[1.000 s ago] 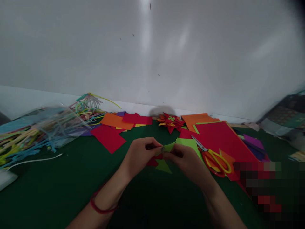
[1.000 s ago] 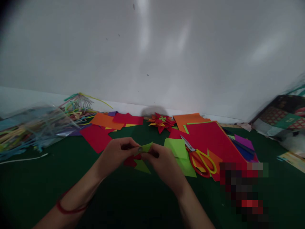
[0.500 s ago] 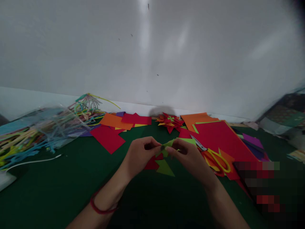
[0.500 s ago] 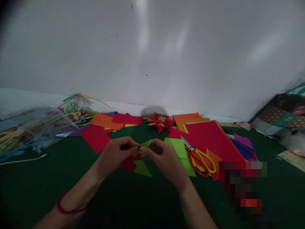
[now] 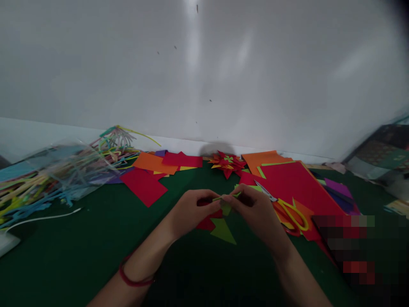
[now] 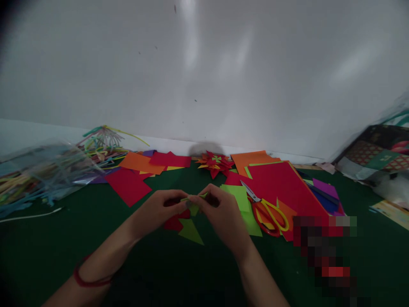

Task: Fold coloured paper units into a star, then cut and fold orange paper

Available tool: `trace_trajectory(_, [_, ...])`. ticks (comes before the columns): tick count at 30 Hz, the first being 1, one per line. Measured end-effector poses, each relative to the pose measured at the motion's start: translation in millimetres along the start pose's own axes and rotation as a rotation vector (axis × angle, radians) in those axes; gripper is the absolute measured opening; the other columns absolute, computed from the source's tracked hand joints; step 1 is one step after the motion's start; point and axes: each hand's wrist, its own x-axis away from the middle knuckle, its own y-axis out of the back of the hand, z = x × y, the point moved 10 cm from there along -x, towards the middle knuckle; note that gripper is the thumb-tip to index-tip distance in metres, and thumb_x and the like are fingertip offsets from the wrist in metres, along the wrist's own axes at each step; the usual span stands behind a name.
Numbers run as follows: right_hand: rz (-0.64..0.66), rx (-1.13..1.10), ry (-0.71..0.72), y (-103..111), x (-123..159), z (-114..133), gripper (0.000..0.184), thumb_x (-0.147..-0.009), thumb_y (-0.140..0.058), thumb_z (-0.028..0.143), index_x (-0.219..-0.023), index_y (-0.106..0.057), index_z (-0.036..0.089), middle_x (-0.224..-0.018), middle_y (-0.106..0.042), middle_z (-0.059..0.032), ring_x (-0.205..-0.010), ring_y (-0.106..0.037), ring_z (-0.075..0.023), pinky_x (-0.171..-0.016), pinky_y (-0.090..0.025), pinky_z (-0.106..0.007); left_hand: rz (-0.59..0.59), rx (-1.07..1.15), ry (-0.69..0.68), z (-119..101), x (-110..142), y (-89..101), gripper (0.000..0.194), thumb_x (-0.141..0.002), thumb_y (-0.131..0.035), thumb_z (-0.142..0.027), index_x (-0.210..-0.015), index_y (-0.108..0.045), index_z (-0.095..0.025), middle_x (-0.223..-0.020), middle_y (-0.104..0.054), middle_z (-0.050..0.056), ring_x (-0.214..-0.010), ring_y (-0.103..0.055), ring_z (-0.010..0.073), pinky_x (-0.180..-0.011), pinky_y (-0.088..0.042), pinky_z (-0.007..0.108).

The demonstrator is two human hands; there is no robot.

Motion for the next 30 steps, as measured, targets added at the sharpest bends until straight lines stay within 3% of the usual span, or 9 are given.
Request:
trace_trajectory(7, [-0.003,-0.015,-0.008,-2.6,-0.4,0.4,0.024,-0.075,-0.060,0.041,-0.065,-0.055,0.020,-0.057,-0.055,0.0020,-0.054,-0.049,-0.0110,-0.046,-0.036,-0.022,0.010,0.030,0.100,12.6,3.2,-3.8,0.013,-0.069,-0.063,-0.028,-0.068,-0.060,-0.015,-0.062,-0.056,-0.002,-0.058,-0.052,0.0113,-0.051,-0.038,0.020])
trace_trajectory(16, [0.076,-0.108,-0.028,-11.5,-2.3,-5.3,0.024,-0.072,-0.063,0.042,-0.069,-0.053,0.020,-0.065,-0.059,0.0017,-0.058,-0.054,-0.0116,-0.049,-0.039,-0.022,-0.099,-0.049,0.034,5.1,0.9,11.1,0.016,-0.070,-0.061,-0.028,-0.064,-0.057,-0.014,-0.057,-0.050,-0.004,-0.053,-0.043,0.0075,-0.048,-0.032,0.018])
trace_trajectory(23, [0.033,-0.100,0.019,-9.6,-1.6,-3.4,0.025,-0.075,-0.061,0.035,-0.064,-0.046,0.020,-0.057,-0.049,0.0053,-0.052,-0.045,-0.0092,-0.046,-0.034,-0.021,-0.130,-0.088,0.015,5.7,0.4,8.6,0.016,-0.071,-0.059,-0.027,-0.062,-0.054,-0.014,-0.055,-0.043,-0.006,-0.051,-0.039,0.0063,-0.046,-0.029,0.018])
trace_trajectory(27, [0.037,-0.113,0.020,-7.7,-0.2,-1.1,0.025,-0.076,-0.061,0.034,-0.062,-0.048,0.019,-0.057,-0.048,0.0047,-0.053,-0.045,-0.0093,-0.046,-0.034,-0.021,-0.085,-0.035,0.045,8.8,-1.6,4.4,0.015,-0.070,-0.061,-0.026,-0.062,-0.056,-0.014,-0.055,-0.049,-0.006,-0.051,-0.043,0.0064,-0.046,-0.031,0.017])
trace_trajectory(30, [0.081,-0.152,0.023,-10.5,0.7,3.2,0.019,-0.079,-0.055,0.038,-0.077,-0.059,0.019,-0.066,-0.056,0.0019,-0.057,-0.051,-0.0100,-0.047,-0.037,-0.021,-0.038,0.032,0.076,11.1,-1.9,0.0,0.013,-0.070,-0.062,-0.026,-0.067,-0.059,-0.014,-0.061,-0.058,-0.003,-0.055,-0.050,0.0084,-0.049,-0.035,0.018])
